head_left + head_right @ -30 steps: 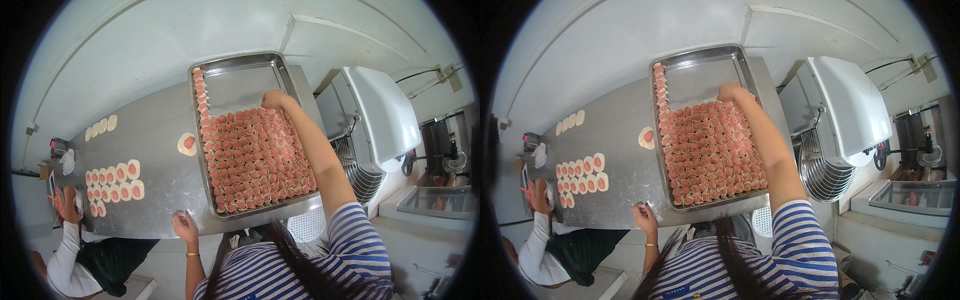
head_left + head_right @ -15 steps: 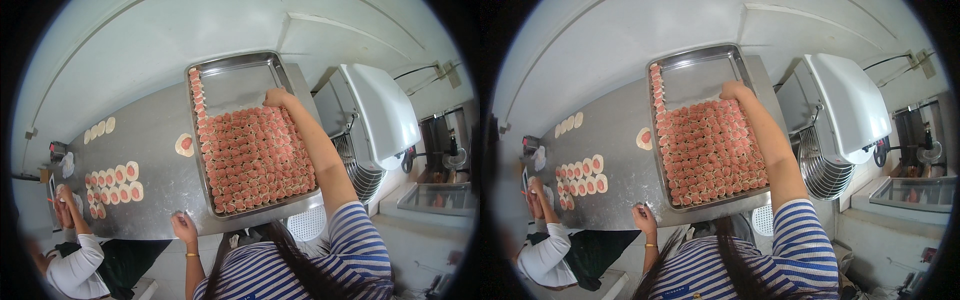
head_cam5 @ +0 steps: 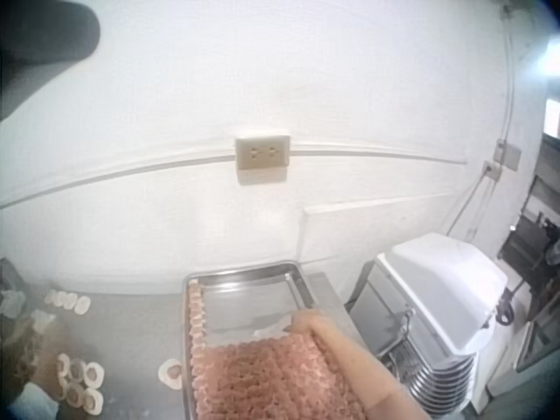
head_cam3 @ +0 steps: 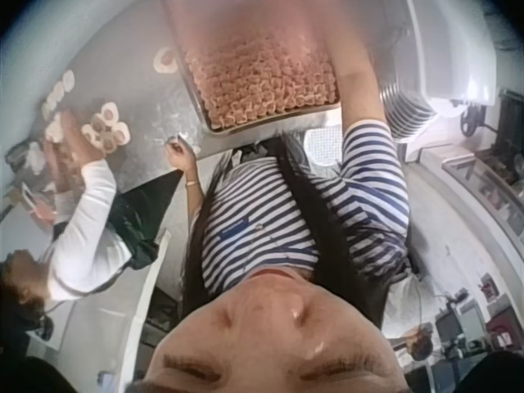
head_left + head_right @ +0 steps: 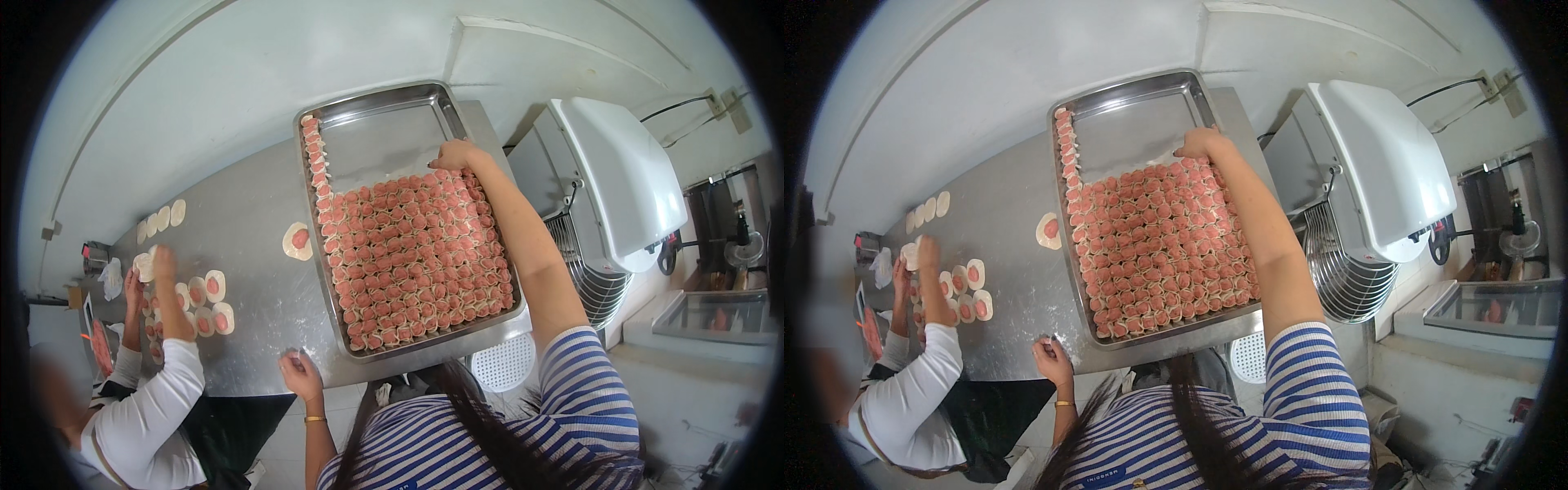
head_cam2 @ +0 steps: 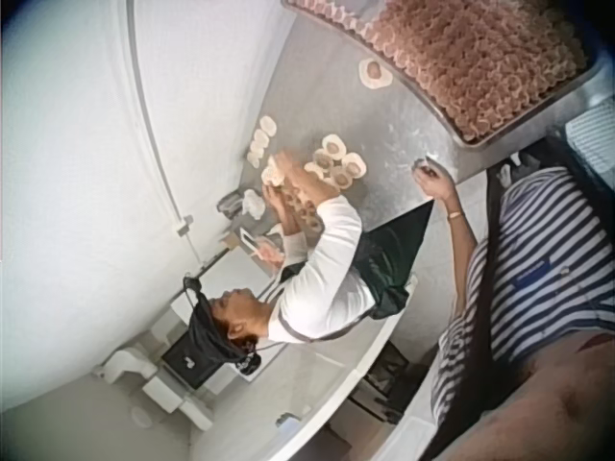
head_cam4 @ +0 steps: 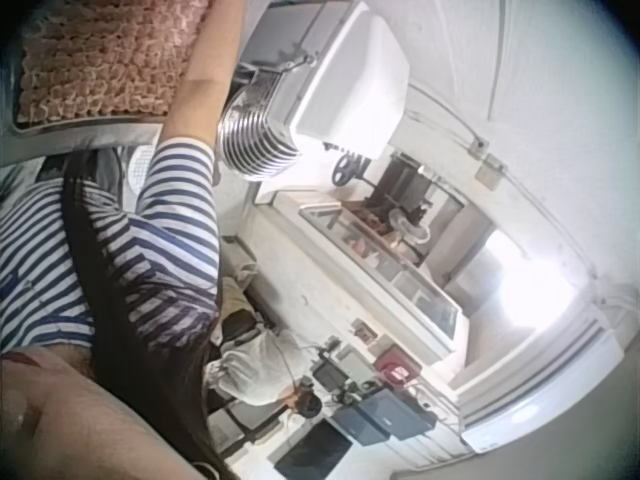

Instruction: The person places pink filling onto round dough wrappers and folds them into dumplings, arranging the finished pieces on a metal tray. Another person works alongside, also preparing dumplings on the same table.

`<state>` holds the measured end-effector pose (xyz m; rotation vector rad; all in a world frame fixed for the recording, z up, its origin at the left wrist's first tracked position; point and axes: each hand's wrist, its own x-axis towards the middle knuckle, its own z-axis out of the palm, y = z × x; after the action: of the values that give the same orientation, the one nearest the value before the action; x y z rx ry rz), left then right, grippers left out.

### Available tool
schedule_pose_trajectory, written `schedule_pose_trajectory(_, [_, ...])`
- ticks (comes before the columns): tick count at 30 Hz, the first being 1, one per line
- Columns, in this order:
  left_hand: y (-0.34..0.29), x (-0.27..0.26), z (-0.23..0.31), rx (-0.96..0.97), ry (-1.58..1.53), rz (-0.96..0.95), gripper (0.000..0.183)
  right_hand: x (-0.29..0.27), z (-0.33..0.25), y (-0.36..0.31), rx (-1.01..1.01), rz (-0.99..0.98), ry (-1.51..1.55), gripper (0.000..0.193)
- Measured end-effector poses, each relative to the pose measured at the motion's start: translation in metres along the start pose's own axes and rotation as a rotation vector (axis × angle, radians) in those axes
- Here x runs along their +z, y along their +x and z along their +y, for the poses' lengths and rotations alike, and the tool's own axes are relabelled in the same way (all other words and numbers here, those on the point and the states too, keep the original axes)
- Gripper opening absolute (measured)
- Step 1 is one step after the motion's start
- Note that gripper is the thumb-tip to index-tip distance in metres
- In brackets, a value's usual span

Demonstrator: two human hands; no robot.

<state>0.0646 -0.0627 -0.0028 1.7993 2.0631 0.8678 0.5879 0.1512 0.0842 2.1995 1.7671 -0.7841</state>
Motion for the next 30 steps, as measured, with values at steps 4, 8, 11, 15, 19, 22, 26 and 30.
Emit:
schedule_pose_trajectory(4, [0.0,0.0,-0.004,0.019,0.023,0.004,0.012,-0.009,0.002,-0.008,0.07,-0.071,0.149,0.052])
schedule_pose_trajectory(8, [-0.001,0.001,-0.001,0.021,-0.004,0.006,0.012,0.011,0.024,0.01,-0.016,0.074,0.009,0.053])
schedule_pose_trajectory(11, [-0.001,0.001,0.001,0.007,0.001,0.013,0.011,0.016,0.03,0.012,-0.024,0.088,0.027,0.054])
schedule_pose_trajectory(15, [-0.001,0.001,-0.006,0.04,0.034,-0.003,0.011,0.017,0.038,0.015,-0.057,0.081,0.065,0.054])
schedule_pose_trajectory(19, [-0.004,-0.001,-0.006,0.091,0.034,0.012,0.012,0.01,0.039,0.011,-0.057,0.114,0.145,0.049])
schedule_pose_trajectory(22, [0.019,0.005,-0.008,0.085,-0.051,-0.03,0.016,-0.001,0.043,-0.012,-0.138,0.293,0.387,0.041])
schedule_pose_trajectory(26, [0.09,0.023,0.014,0.172,-0.133,-0.033,0.026,0.001,0.047,-0.059,-0.224,0.613,0.63,0.033])
schedule_pose_trajectory(30, [0.166,0.069,0.035,0.166,-0.166,-0.069,0.03,0.025,0.049,-0.143,-0.163,0.737,0.704,0.028])
